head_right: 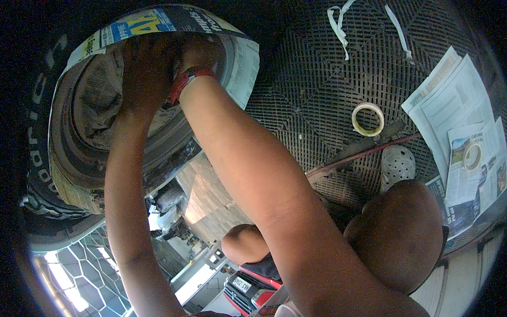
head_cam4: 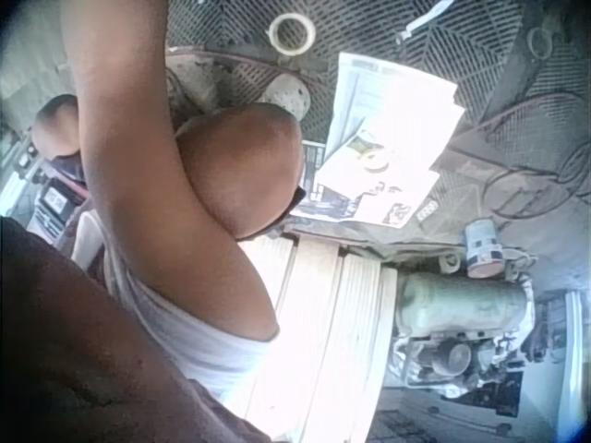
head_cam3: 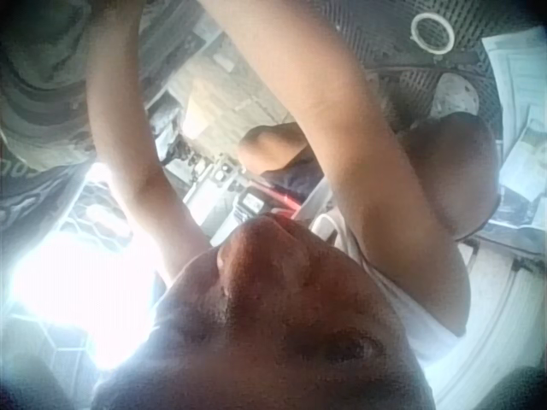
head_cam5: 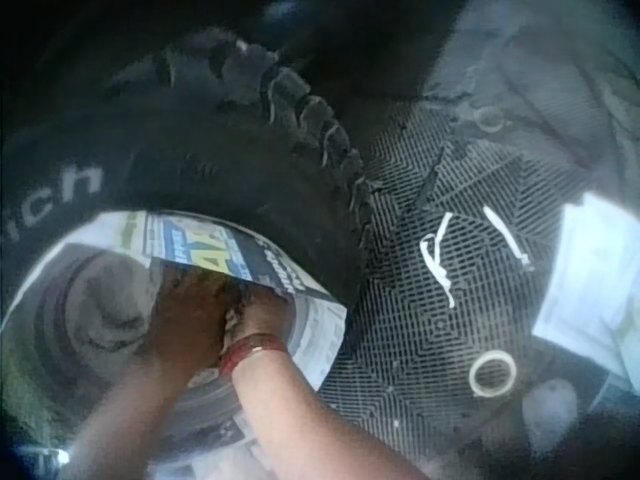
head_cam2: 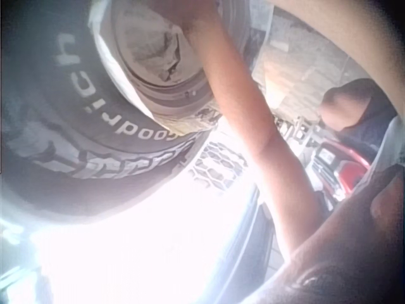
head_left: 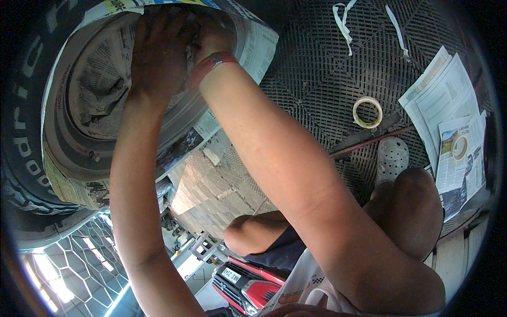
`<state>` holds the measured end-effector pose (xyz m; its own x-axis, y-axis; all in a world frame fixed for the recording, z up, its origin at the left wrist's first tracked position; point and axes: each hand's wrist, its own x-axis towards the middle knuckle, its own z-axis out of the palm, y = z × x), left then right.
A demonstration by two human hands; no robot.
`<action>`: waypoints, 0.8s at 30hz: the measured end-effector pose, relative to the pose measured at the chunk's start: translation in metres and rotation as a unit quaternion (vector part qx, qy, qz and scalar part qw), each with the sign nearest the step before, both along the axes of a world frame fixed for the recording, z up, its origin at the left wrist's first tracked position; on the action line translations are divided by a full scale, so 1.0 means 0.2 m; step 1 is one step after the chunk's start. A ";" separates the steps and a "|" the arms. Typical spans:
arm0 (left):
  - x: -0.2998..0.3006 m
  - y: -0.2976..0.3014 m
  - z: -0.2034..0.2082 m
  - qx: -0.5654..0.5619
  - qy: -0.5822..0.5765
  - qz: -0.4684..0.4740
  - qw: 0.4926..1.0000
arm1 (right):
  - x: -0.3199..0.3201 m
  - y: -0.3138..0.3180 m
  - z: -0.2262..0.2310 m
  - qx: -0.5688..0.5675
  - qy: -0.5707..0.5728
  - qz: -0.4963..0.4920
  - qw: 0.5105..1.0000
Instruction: The person sits on the floor and repeatedly applies strips of masking tape to the inner rim of a car tire. They tear tape from a roll, press it onto the rim, and smooth it down, working around the circumference of the tire.
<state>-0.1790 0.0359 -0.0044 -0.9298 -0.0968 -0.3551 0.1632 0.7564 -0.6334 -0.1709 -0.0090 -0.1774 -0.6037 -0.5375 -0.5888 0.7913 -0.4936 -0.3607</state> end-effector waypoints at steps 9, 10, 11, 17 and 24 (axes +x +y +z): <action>-0.01 0.03 -0.02 0.035 -0.006 0.054 0.998 | -0.01 0.00 -0.08 -0.066 0.048 0.044 0.996; 0.01 0.02 -0.03 0.032 0.001 0.039 0.999 | 0.00 -0.01 -0.09 -0.100 -0.002 0.040 0.994; 0.02 0.02 -0.04 0.029 0.008 0.023 0.999 | -0.01 0.01 -0.11 -0.163 -0.089 0.047 0.981; 0.02 0.00 -0.13 -0.033 -0.037 0.050 0.997 | -0.01 0.20 -0.06 -0.018 -0.024 0.044 0.999; 0.02 0.14 -0.17 -0.093 -0.087 0.121 0.984 | 0.07 0.51 0.13 0.220 0.036 0.078 0.972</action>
